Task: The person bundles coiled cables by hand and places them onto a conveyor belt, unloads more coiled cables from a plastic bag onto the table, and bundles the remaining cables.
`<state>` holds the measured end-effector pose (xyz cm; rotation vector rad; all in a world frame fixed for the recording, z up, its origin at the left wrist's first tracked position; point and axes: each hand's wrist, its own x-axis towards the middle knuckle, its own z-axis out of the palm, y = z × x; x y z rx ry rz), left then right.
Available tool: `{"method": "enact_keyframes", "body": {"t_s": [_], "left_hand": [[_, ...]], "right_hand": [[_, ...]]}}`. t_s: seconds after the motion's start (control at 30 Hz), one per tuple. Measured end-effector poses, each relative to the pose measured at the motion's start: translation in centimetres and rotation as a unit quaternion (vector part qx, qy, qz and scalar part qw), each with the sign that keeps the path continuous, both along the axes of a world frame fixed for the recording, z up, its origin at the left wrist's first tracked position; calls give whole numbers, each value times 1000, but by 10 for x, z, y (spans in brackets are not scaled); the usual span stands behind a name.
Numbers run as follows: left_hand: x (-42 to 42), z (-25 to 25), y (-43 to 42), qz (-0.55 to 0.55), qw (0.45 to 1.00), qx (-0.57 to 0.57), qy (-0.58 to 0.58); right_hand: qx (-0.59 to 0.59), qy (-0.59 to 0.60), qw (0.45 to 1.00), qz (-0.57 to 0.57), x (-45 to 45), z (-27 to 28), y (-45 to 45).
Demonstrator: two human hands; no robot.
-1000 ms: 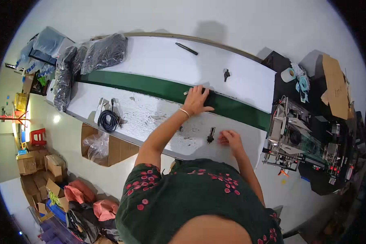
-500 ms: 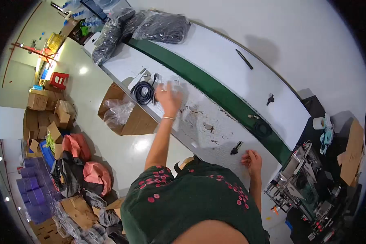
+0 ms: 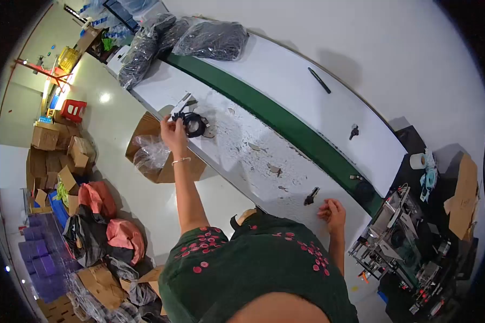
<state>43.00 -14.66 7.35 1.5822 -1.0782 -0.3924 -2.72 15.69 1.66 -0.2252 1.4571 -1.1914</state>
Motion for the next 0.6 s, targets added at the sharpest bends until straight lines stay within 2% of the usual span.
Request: {"method": "enact_keyframes", "body": {"t_s": [0.03, 0.07, 0.1, 0.17, 0.2, 0.27, 0.37, 0.4, 0.43, 0.5, 0.53, 0.6], "left_hand": [[1, 13, 6, 2, 1000, 1, -1], [1, 26, 12, -33, 986, -37, 159], [0, 39, 18, -66, 944, -76, 315], [-8, 66, 31, -91, 901, -50, 421], [-16, 75, 38, -90, 900, -49, 423], [-40, 85, 50, -186, 864, -4, 468], [-90, 85, 65, -263, 822, 48, 503], [-107, 82, 69, -322, 784, 80, 525], [-124, 80, 73, -380, 740, 112, 543], [-162, 79, 87, -427, 711, 149, 538], [-177, 78, 92, -438, 701, 158, 540], [-199, 77, 101, -510, 636, 204, 543]], "right_hand": [[9, 8, 1000, -4, 3, 8, -2], [19, 16, 1000, -7, 7, 15, -5], [27, 25, 999, -9, 9, 18, -9], [2, 48, 999, 23, 7, 11, -17], [-23, 72, 996, 48, 2, 6, -21], [-71, 123, 986, 86, -8, 4, -28], [-120, 201, 967, 101, 21, 86, -79], [-177, 216, 954, 105, 30, 104, -95], [-234, 232, 938, 109, 38, 120, -109], [-256, 328, 892, 176, 43, 155, -126], [-336, 410, 833, 160, 49, 161, -139], [-389, 530, 736, 165, 53, 183, -153]]}}
